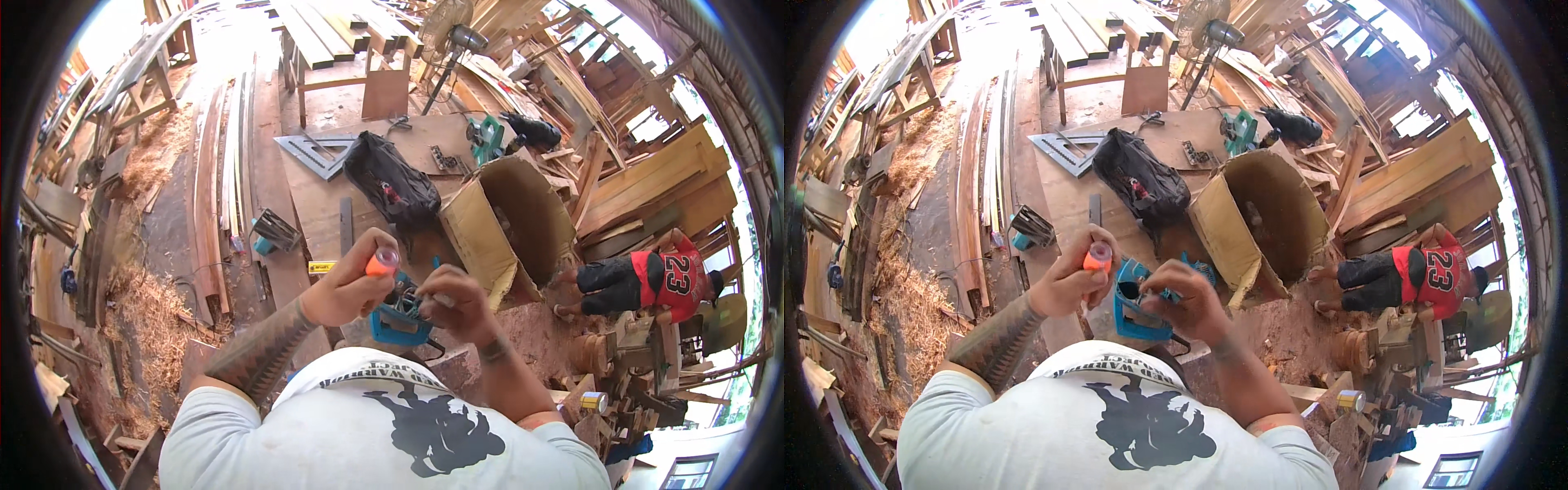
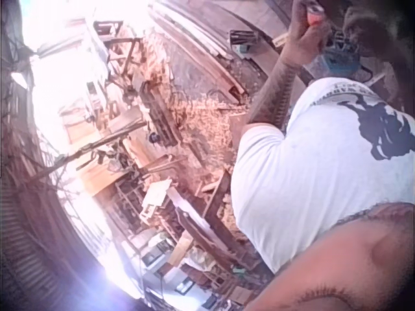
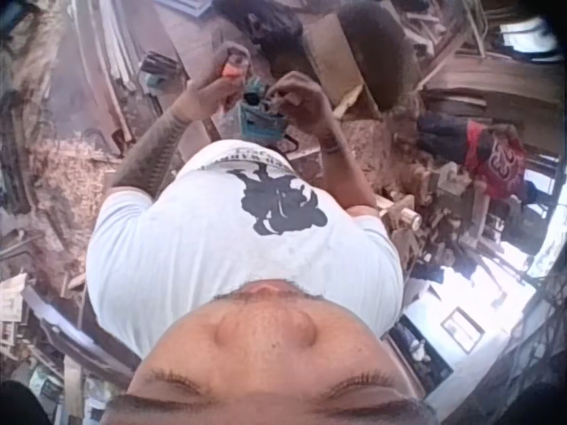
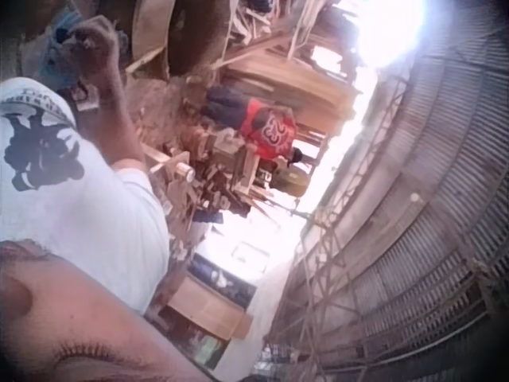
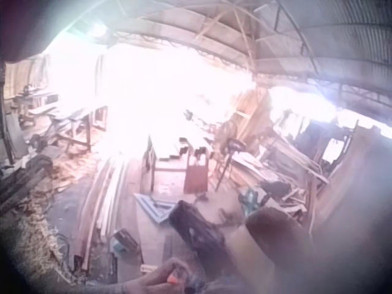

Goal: The person uses a screwdriver to loosen and remove screws from an electric planer, then removes the planer's casing to access the internal components.

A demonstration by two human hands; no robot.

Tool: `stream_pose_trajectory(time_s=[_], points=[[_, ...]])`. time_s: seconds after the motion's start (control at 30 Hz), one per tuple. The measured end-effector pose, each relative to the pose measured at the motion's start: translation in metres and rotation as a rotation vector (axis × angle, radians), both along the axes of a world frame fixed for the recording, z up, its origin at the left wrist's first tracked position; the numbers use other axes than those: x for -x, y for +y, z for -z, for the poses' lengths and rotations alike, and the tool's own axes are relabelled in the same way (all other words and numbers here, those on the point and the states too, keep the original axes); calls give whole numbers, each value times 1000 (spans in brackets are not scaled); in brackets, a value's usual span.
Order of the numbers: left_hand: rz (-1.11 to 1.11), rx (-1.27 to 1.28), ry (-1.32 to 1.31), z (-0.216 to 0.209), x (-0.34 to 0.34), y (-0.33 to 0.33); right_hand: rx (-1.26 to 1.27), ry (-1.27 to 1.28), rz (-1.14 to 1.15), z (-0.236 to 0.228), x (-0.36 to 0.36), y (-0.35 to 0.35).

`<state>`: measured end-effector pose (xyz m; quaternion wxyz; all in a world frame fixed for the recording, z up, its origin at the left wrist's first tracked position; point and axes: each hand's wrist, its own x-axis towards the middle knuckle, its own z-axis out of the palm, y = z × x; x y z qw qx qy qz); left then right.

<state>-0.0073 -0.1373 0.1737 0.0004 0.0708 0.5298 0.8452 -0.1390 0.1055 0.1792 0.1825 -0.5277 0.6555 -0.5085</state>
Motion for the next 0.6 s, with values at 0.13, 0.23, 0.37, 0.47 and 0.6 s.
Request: stream_pose_trajectory(time_s=[0.13, 0.23, 0.37, 0.47, 0.6], points=[[105, 141, 134, 15, 0, 6, 205, 161, 148, -39, -13, -8], [99, 211, 198, 12, -1, 12, 266, -38, 197, -46, -36, -21], [109, 234, 190, 13, -3, 13, 485, -69, 124, -44, -42, -38], [72, 264, 270, 12, -2, 10, 488, 67, 63, -44, -40, -38], [108, 165, 238, 15, -5, 9, 487, 64, 28, -44, -41, -38]])
